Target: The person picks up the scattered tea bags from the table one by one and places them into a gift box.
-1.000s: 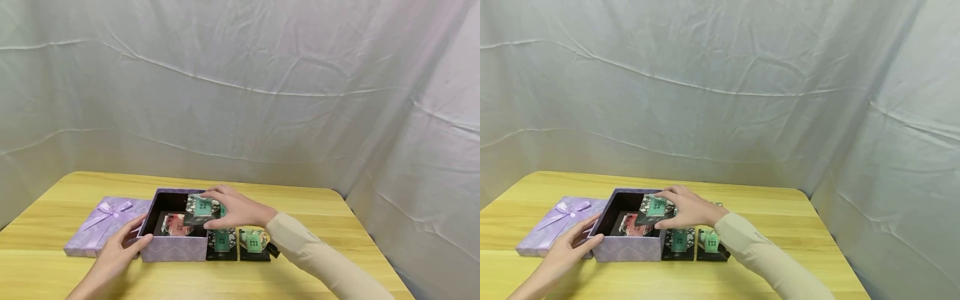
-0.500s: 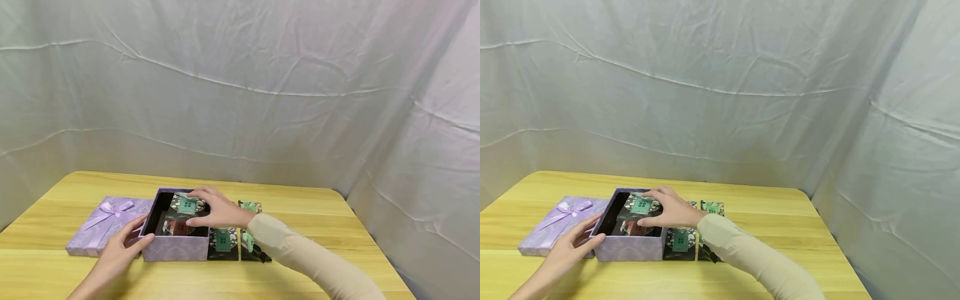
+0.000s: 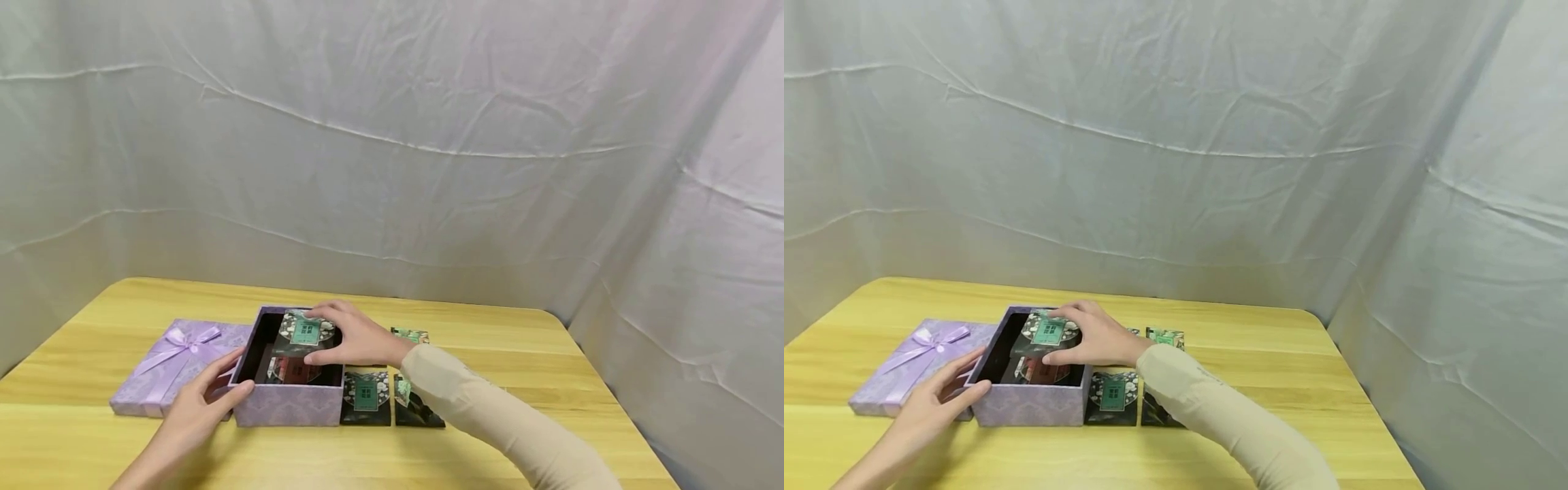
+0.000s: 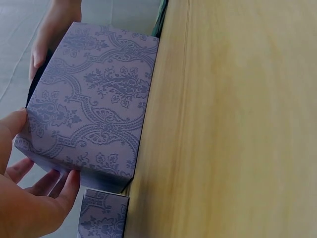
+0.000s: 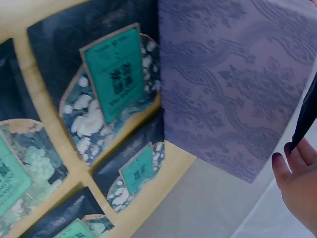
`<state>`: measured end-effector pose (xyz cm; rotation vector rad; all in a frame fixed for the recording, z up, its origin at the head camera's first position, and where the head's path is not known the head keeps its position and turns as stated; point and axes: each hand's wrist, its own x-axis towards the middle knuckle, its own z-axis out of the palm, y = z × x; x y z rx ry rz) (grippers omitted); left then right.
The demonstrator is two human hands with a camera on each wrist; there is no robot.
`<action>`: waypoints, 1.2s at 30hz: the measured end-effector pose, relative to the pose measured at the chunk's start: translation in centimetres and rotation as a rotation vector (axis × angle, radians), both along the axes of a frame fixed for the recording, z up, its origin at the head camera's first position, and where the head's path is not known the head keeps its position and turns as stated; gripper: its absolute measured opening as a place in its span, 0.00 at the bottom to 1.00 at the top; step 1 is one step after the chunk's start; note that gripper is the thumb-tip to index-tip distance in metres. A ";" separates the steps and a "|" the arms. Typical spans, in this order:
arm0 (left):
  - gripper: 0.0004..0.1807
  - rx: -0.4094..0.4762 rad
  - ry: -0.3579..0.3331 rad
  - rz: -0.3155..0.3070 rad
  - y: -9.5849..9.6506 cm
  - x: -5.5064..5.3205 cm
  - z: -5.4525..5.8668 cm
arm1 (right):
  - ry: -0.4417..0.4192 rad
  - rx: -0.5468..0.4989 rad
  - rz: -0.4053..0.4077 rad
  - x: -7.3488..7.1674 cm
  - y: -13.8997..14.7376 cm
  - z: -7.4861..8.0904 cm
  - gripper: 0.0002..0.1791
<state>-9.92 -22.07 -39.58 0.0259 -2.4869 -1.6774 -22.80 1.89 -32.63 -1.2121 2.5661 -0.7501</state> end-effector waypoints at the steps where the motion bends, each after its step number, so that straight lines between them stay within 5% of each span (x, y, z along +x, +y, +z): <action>1: 0.34 0.002 0.003 -0.002 0.0 0.0 0.0 | 0.008 -0.006 -0.001 -0.1 -0.1 0.1 0.39; 17: 0.33 -0.001 -0.004 0.001 0.0 0.0 -0.1 | 0.024 0.097 0.065 -0.2 -1.5 -1.1 0.39; 36: 0.32 -0.022 0.007 0.000 -0.2 -0.1 -0.2 | 0.076 0.102 0.088 -0.1 -1.7 -1.6 0.39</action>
